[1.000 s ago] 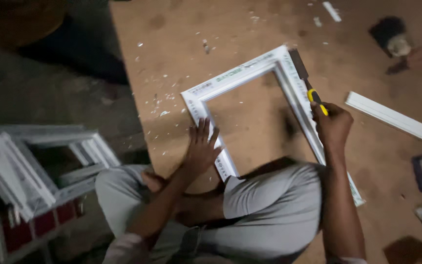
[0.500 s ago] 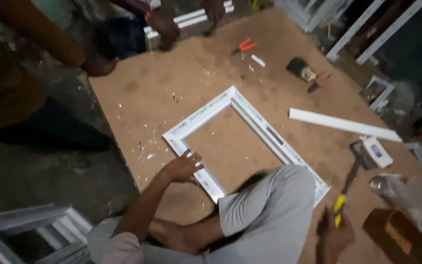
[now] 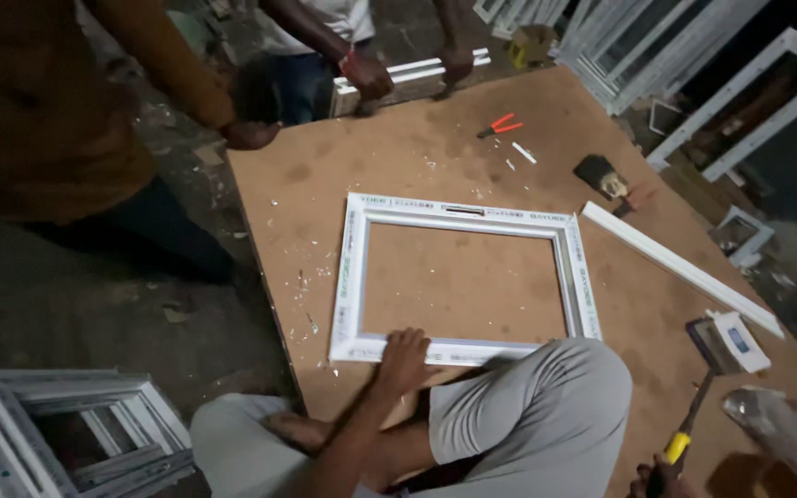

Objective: The person sits on the floor at a low workbench and files the edges of a white uPVC window frame using a hand file. They hold the frame steady, file along its edges and corners, and rotate the frame to file different sides.

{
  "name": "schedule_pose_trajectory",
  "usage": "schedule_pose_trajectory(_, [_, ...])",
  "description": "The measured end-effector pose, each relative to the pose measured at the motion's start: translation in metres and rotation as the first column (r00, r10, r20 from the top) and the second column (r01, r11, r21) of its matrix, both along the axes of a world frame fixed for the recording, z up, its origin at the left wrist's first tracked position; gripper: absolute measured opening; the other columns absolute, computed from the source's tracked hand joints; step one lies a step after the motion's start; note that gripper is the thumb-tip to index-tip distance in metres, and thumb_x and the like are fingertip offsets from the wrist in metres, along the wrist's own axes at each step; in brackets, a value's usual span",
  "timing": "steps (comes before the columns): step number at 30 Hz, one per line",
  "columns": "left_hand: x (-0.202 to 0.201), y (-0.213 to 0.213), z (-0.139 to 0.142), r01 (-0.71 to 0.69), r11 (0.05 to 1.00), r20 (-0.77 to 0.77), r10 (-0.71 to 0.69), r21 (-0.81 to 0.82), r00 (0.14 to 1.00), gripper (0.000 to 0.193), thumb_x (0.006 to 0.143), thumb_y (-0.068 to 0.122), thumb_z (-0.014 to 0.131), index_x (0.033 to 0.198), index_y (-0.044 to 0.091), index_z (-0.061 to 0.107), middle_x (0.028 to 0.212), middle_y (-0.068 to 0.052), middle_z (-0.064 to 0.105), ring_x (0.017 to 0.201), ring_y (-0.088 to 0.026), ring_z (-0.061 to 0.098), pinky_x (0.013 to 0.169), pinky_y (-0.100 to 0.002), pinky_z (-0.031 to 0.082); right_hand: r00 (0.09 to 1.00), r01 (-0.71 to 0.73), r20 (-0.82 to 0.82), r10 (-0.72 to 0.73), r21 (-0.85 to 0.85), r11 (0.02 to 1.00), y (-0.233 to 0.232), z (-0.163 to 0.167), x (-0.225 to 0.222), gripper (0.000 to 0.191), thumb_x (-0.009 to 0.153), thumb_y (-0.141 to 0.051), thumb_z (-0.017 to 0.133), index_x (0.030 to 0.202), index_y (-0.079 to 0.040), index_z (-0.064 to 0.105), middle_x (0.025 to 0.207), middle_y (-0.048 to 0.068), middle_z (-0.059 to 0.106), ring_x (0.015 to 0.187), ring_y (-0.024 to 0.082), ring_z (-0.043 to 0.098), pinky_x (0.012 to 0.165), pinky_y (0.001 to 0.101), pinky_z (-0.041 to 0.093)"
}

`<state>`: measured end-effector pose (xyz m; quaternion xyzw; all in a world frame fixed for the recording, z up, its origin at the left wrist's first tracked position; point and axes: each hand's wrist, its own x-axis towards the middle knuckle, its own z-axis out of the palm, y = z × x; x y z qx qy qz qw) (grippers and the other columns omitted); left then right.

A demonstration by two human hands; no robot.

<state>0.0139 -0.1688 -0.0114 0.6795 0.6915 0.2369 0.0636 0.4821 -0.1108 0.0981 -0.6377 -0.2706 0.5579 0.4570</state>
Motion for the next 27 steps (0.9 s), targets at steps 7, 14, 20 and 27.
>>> schedule_pose_trajectory(7, [-0.1,-0.041,0.023,0.223,0.934,-0.01,-0.235,-0.28,0.972,0.08,0.072,0.049,0.084,0.134,0.002,0.061,0.144,-0.02,0.054,0.141,-0.038,0.041,0.121,-0.051,0.024,0.279,-0.387,-0.893,0.353,0.231,0.893,-0.005,0.076,-0.077,0.026,0.106,-0.024,0.057,0.121,-0.003,0.058,0.078,0.002,0.052,0.052,0.005,0.045,0.039,0.0208,0.037])
schedule_pose_trajectory(14, [-0.116,-0.074,0.053,0.259,0.913,-0.217,-0.335,-0.317,0.917,0.066,0.092,0.05,0.063,0.13,-0.003,0.058,0.141,-0.022,0.052,0.14,-0.034,0.04,0.122,-0.062,0.004,0.137,-0.605,-0.94,0.312,0.17,0.778,-0.064,0.101,-0.217,0.015,0.094,-0.013,0.053,0.106,-0.004,0.052,0.07,0.0,0.048,0.043,0.005,0.043,0.035,0.0221,0.037])
schedule_pose_trajectory(20, [-0.051,-0.091,0.047,0.093,0.946,-0.018,-0.103,-0.31,0.994,0.063,0.09,0.045,0.062,0.133,-0.002,0.053,0.141,-0.018,0.051,0.138,-0.029,0.043,0.124,-0.055,0.013,0.212,-0.754,-0.818,0.535,0.212,0.622,-0.097,0.133,-0.228,0.019,0.086,-0.011,0.056,0.103,-0.005,0.05,0.066,0.007,0.048,0.039,0.014,0.044,0.033,0.0286,0.038])
schedule_pose_trajectory(27, [0.026,-0.074,0.036,0.152,0.927,0.677,0.132,-0.343,0.724,0.039,0.103,0.036,0.053,0.125,0.006,0.064,0.135,-0.028,0.058,0.128,-0.038,0.053,0.111,-0.045,0.042,0.393,-0.787,-0.6,0.697,0.172,0.593,-0.104,0.131,-0.219,0.023,0.086,-0.01,0.065,0.102,-0.001,0.051,0.064,0.009,0.05,0.039,0.017,0.046,0.034,0.0293,0.038])
